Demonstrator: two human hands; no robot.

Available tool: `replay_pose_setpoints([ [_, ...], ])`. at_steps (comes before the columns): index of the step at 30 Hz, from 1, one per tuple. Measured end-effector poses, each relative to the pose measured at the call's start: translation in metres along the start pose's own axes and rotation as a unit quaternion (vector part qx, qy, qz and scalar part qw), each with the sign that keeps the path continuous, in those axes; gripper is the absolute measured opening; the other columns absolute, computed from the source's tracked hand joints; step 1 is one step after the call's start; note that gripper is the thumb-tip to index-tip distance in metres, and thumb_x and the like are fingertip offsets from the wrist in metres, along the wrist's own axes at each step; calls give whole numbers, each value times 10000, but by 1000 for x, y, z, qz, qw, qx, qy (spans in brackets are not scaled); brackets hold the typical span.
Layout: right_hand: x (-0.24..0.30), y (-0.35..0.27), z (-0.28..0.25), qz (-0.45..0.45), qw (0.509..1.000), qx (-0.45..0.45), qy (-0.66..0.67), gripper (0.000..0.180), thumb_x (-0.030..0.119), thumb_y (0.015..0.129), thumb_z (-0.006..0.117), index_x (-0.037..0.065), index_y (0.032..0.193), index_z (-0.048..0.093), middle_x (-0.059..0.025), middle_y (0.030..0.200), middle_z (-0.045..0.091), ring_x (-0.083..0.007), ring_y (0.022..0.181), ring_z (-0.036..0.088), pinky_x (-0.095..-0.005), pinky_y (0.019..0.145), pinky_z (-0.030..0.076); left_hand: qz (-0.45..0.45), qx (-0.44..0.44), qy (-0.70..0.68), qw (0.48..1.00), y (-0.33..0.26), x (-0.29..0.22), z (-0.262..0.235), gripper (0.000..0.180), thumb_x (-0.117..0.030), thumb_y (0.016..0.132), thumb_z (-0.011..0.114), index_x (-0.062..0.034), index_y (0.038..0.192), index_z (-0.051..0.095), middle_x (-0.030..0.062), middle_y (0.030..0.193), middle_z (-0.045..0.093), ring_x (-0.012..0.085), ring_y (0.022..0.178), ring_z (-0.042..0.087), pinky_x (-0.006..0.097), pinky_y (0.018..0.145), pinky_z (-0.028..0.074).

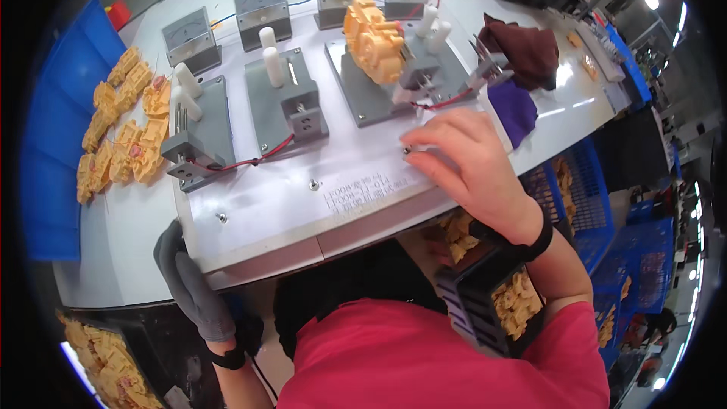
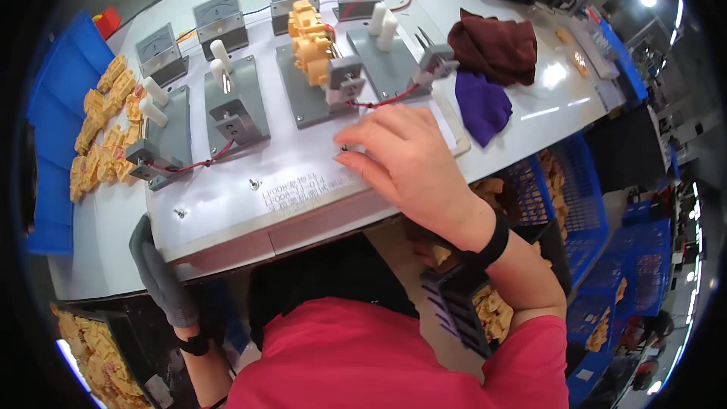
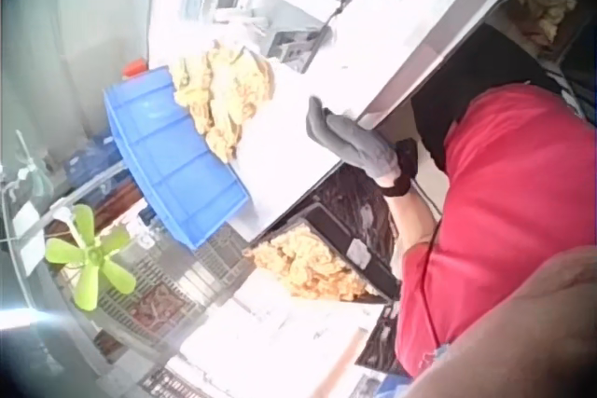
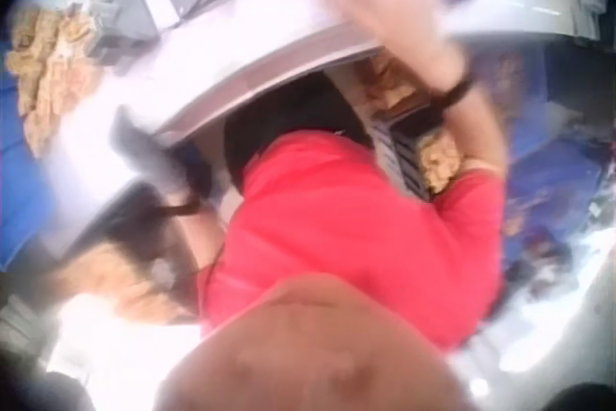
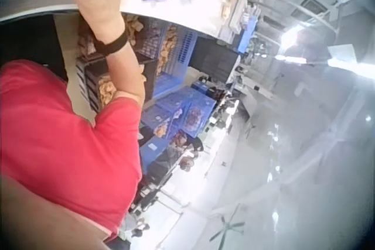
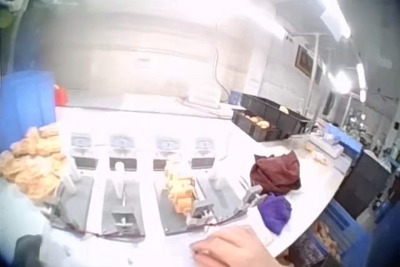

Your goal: The person places yellow plastic toy car bodies onto a white testing board with metal clamps and wires. They secure the items in the clamps and adjust the setup, occasionally wiping the board with a cloth. The person handles the items one at a time, moving them from a blue bin to the testing station.

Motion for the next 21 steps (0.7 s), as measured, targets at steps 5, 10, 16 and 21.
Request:
replay_pose_setpoints([
  [5, -9, 4, 13, 45, 996, 63, 40, 95, 96, 843, 729, 71, 929, 696, -73, 894, 619, -267, 883, 586, -366, 800, 444, -13, 5, -97, 995, -11, 29, 5, 512, -272, 1024, 328, 81, 1363, 480, 183, 1332, 518, 281, 1231, 505, 408, 1083, 360],
  [10, -16, 3, 16, 97, 990, 81, 67, 120, 61, 815, 752, 64, 924, 700, -71, 875, 619, -255, 857, 581, -347, 790, 457, -15, 5, -76, 997, -14, 29, 3, 521, -277, 992, 341, 80, 1340, 496, 199, 1307, 531, 292, 1209, 506, 436, 1054, 374],
  [16, -19, 1, 18, 101, 990, 78, 66, 177, 58, 777, 792, 83, 937, 723, -53, 882, 634, -233, 838, 586, -334, 766, 459, -36, -28, -55, 997, -13, 22, 5, 558, -334, 966, 339, 74, 1316, 489, 204, 1260, 534, 289, 1169, 513, 446, 1029, 385],
  [21, -20, 1, 17, 92, 990, 80, 76, 221, 62, 759, 810, 93, 963, 733, -50, 892, 635, -230, 835, 586, -334, 764, 458, -38, -38, -58, 997, -11, 22, 6, 562, -346, 969, 325, 67, 1312, 491, 204, 1257, 534, 287, 1166, 513, 447, 1023, 387],
])
Point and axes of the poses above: each hand's wrist, its own y-axis towards the middle knuckle, its own z-axis out of the palm, x = y × z, the point moved 4 cm from there along y, towards the middle knuckle
